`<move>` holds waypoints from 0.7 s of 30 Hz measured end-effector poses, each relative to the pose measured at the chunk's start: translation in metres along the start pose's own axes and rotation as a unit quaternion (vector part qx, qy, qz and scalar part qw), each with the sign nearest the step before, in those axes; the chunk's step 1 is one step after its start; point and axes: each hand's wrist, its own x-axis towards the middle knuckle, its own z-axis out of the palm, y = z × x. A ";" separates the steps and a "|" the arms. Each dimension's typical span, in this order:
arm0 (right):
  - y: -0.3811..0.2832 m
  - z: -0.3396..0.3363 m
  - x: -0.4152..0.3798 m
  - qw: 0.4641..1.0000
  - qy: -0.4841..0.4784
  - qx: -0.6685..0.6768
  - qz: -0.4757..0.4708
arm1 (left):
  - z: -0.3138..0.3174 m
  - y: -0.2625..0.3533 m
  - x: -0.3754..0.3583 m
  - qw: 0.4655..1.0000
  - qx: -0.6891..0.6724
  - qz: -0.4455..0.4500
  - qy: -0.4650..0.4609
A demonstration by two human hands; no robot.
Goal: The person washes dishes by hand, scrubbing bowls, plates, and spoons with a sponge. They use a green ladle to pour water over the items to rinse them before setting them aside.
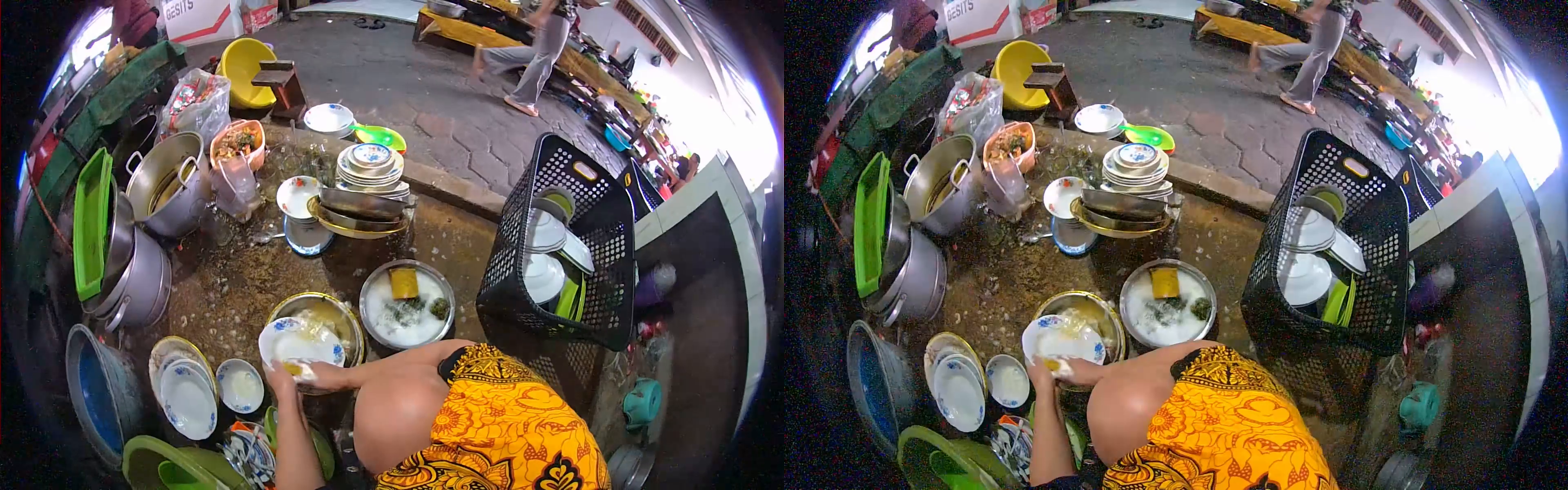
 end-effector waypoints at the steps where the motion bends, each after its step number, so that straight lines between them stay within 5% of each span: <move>1: -0.001 -0.005 -0.002 1.000 0.000 0.004 -0.003 | -0.010 0.004 0.000 0.998 0.062 0.003 0.007; 3: 0.015 -0.005 -0.001 0.989 -0.008 -0.067 -0.134 | -0.025 0.010 -0.005 0.999 0.017 -0.046 0.017; 4: -0.041 -0.043 -0.013 0.904 -0.224 -0.356 0.075 | -0.030 0.038 -0.021 0.991 -0.056 -0.122 -0.004; 5: 0.013 -0.028 0.003 0.960 -0.091 -0.221 0.143 | -0.038 -0.001 -0.002 0.996 0.009 -0.076 0.041; 6: 0.043 -0.024 0.022 0.936 -0.094 -0.302 0.157 | -0.056 -0.079 0.036 0.997 0.002 -0.035 -0.068; 7: 0.015 -0.029 0.021 0.933 -0.031 -0.349 0.082 | -0.050 -0.074 0.027 0.994 0.094 -0.046 -0.011; 8: 0.023 -0.027 0.029 0.915 -0.106 -0.374 0.110 | -0.041 -0.036 -0.003 0.991 0.112 -0.073 0.015; 9: 0.001 -0.017 0.022 0.943 -0.055 -0.320 0.066 | -0.035 0.024 -0.041 0.989 0.045 -0.143 -0.007; 10: -0.022 -0.009 0.014 0.963 0.004 -0.266 0.029 | -0.036 0.074 -0.066 0.992 0.057 -0.112 -0.010; 14: -0.030 0.014 -0.016 0.972 -0.131 -0.186 -0.055 | -0.048 0.050 -0.055 0.998 0.002 -0.051 0.028; 16: -0.005 0.001 -0.016 0.931 -0.142 -0.246 -0.227 | -0.058 0.027 -0.044 0.996 -0.068 -0.053 0.033; 19: -0.034 -0.033 0.003 0.892 -0.163 -0.412 0.087 | -0.064 0.035 -0.054 0.991 -0.113 -0.067 0.007; 21: -0.010 -0.035 0.020 0.897 -0.099 -0.431 -0.021 | -0.061 0.052 -0.065 0.993 -0.086 -0.081 -0.022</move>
